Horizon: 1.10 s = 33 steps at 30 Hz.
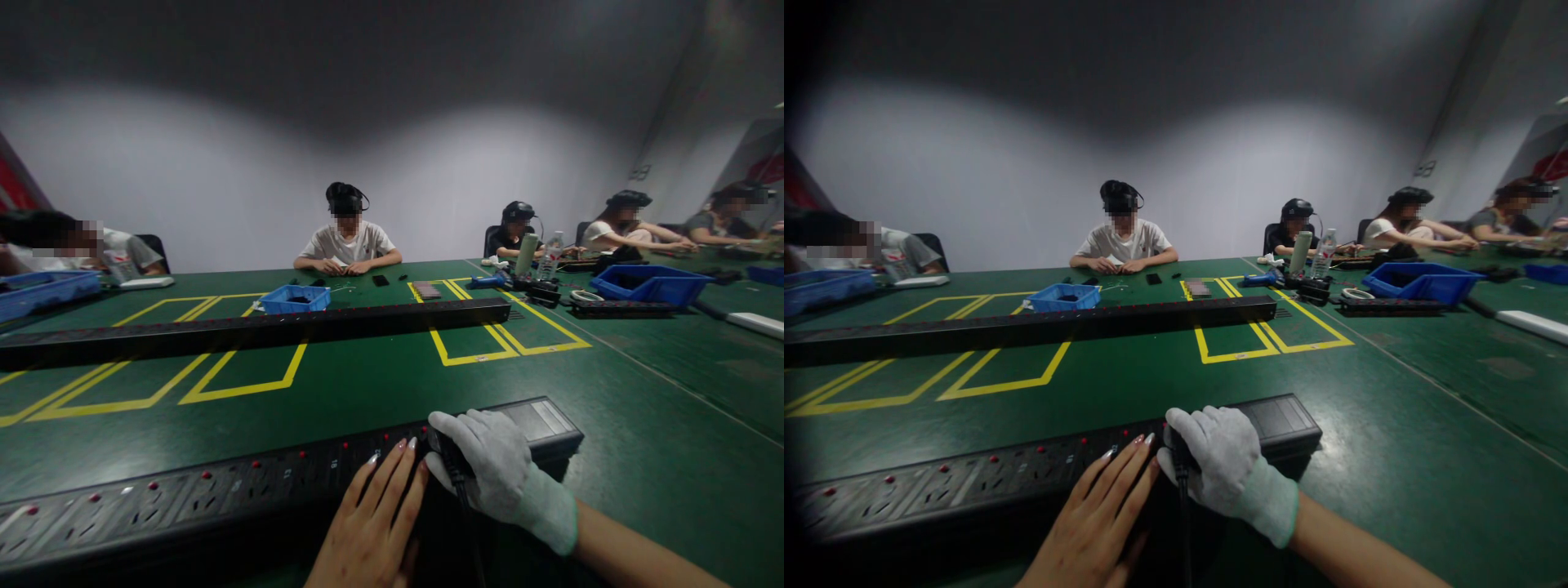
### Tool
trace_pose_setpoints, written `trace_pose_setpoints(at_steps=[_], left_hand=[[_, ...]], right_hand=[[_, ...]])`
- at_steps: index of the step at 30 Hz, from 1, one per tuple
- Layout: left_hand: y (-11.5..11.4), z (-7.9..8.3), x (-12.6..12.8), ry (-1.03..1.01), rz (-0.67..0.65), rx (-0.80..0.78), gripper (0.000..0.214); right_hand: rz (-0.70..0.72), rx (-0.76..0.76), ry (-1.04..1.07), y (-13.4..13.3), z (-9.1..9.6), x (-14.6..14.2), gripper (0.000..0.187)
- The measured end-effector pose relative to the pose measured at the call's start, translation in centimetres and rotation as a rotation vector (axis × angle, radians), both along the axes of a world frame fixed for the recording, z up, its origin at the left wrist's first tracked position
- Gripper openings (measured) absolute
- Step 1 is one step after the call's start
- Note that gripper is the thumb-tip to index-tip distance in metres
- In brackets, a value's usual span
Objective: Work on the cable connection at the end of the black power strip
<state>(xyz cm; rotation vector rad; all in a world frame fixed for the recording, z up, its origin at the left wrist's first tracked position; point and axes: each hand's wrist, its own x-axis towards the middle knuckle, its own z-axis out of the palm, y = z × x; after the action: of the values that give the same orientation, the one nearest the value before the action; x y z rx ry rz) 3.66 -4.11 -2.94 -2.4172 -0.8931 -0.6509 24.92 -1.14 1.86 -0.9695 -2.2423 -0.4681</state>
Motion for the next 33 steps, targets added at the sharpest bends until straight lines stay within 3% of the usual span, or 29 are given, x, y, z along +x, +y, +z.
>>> trace_pose_setpoints(at_steps=[33], left_hand=[[-0.04, -0.01, 0.0, -0.004, -0.003, 0.01, 0.058]], right_hand=[[-0.029, 0.005, -0.028, -0.1, 0.01, -0.02, 0.032]])
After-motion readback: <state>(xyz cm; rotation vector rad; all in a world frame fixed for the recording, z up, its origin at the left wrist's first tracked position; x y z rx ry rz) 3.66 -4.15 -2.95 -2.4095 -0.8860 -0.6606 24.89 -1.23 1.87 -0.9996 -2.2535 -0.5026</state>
